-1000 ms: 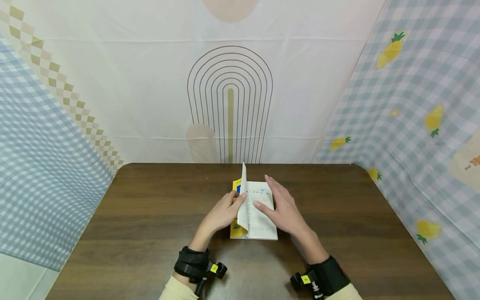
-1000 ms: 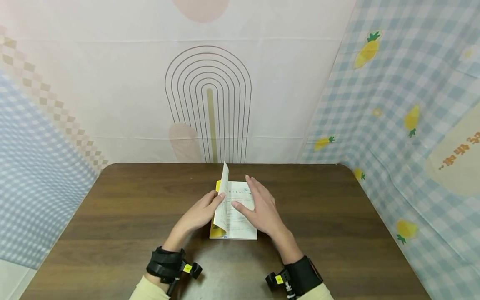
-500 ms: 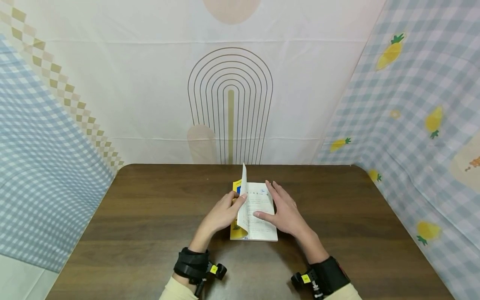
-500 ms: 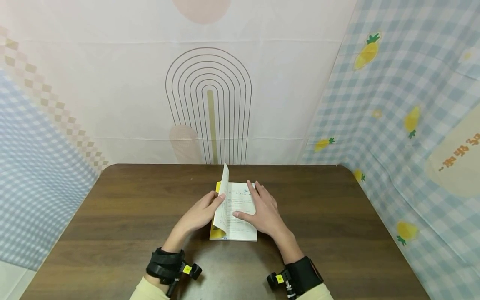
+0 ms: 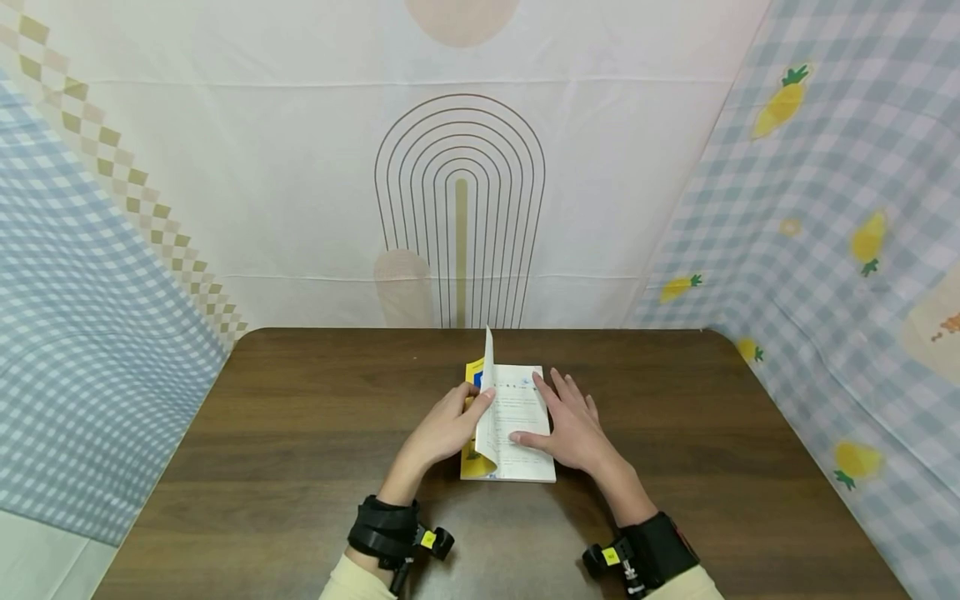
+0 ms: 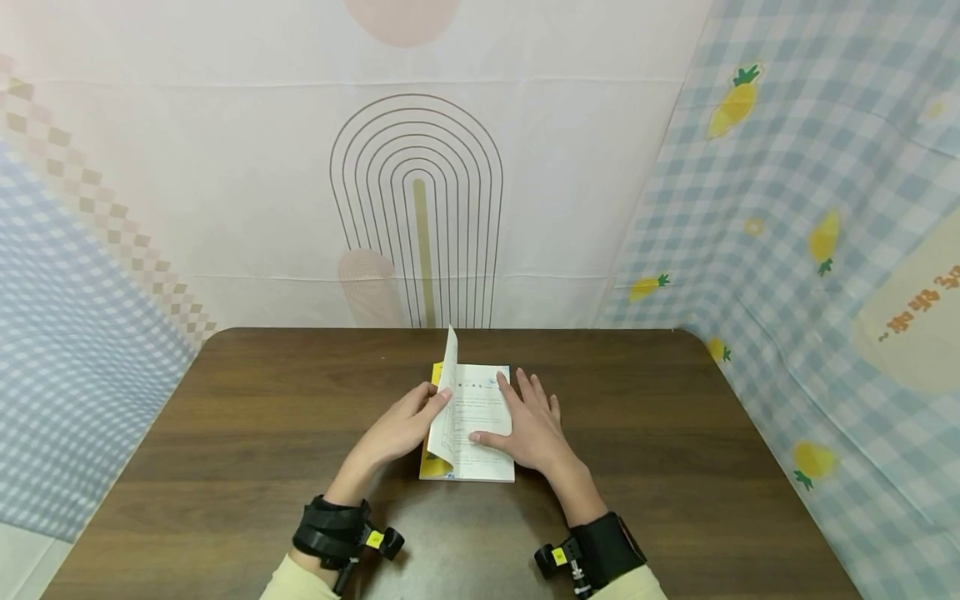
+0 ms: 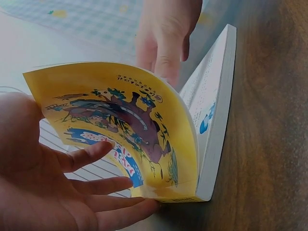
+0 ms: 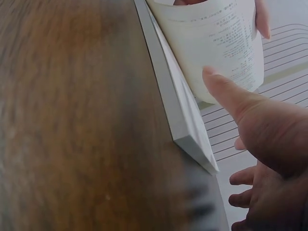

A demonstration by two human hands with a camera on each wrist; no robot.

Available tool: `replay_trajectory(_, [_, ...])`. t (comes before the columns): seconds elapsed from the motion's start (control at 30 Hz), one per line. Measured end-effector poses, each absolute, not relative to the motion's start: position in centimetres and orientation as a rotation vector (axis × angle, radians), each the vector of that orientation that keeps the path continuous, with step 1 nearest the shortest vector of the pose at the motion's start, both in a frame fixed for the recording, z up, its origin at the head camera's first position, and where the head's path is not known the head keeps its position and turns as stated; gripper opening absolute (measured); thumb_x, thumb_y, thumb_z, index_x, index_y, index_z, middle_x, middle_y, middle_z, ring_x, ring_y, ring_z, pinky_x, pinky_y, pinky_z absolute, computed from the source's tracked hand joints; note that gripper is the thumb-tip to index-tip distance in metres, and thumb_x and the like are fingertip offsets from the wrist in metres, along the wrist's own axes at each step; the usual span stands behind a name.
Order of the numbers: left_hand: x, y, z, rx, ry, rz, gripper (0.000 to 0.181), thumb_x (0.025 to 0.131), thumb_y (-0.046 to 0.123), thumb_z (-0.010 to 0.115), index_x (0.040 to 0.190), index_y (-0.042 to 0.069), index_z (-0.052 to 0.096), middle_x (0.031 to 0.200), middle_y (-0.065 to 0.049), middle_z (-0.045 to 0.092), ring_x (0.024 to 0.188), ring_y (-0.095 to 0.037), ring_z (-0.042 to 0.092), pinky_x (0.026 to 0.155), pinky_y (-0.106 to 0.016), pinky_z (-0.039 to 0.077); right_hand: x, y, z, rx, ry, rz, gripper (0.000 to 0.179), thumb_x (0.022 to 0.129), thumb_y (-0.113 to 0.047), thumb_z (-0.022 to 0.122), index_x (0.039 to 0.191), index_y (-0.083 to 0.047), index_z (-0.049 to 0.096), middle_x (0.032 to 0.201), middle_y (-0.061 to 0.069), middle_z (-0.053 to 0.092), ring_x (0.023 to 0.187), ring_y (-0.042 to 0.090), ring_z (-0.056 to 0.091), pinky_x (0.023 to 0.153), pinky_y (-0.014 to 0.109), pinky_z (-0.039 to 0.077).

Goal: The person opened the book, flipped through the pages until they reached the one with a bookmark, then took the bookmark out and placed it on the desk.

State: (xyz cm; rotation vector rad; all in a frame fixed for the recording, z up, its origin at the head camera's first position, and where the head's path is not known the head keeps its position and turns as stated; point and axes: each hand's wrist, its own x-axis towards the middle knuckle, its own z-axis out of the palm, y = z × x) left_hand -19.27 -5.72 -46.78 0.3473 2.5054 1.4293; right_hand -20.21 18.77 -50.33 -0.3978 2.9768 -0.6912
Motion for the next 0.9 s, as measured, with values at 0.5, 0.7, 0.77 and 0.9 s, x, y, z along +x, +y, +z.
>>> replay_trajectory(0.5, [-19.2, -5.7, -46.7, 0.336, 2.521, 1.401, 0.063, 0.111, 0.056, 0.043, 0.136, -0.001, 0.056, 0.100, -0.009, 0.056, 0.085, -0.023, 0.056, 0.070, -0.035, 0.045, -20.4, 19.0, -51.2, -0.350, 2.918, -0.652, 0.109, 0.087, -0.071, 0.076, 0.168, -0.012, 0.031, 0.174, 0.023, 0.014, 0.159, 0.050, 0.008, 0.119, 0.076, 0.008])
replay_trajectory(0.7, [-19.2, -5.7, -46.8, 0.346, 2.513, 1.412, 0.062, 0.111, 0.056, 0.044, 0.134, 0.000, 0.056, 0.096, -0.009, 0.055, 0.080, -0.022, 0.055, 0.067, -0.035, 0.044, -20.3, 19.0, -51.4, -0.344, 2.911, -0.653, 0.108, 0.088, -0.069, 0.076, 0.167, -0.010, 0.032, 0.174, 0.023, 0.014, 0.159, 0.048, 0.005, 0.120, 0.075, 0.005])
replay_trajectory(0.77, [-19.2, -5.7, -46.8, 0.350, 2.512, 1.416, 0.061, 0.111, 0.056, 0.044, 0.133, 0.000, 0.057, 0.095, -0.009, 0.055, 0.078, -0.022, 0.054, 0.066, -0.034, 0.044, -20.2, 19.0, -51.4, -0.343, 2.908, -0.664, 0.109, 0.088, -0.068, 0.076, 0.167, -0.009, 0.031, 0.174, 0.023, 0.014, 0.159, 0.048, 0.005, 0.120, 0.075, 0.004])
replay_trajectory(0.9, [-19.2, -5.7, -46.8, 0.349, 2.508, 1.421, 0.062, 0.111, 0.056, 0.044, 0.134, 0.000, 0.057, 0.095, -0.009, 0.055, 0.079, -0.022, 0.054, 0.066, -0.034, 0.044, -20.3, 19.0, -51.5, -0.342, 2.909, -0.673, 0.112, 0.087, -0.069, 0.076, 0.167, -0.006, 0.029, 0.174, 0.023, 0.015, 0.160, 0.048, 0.005, 0.120, 0.075, 0.004])
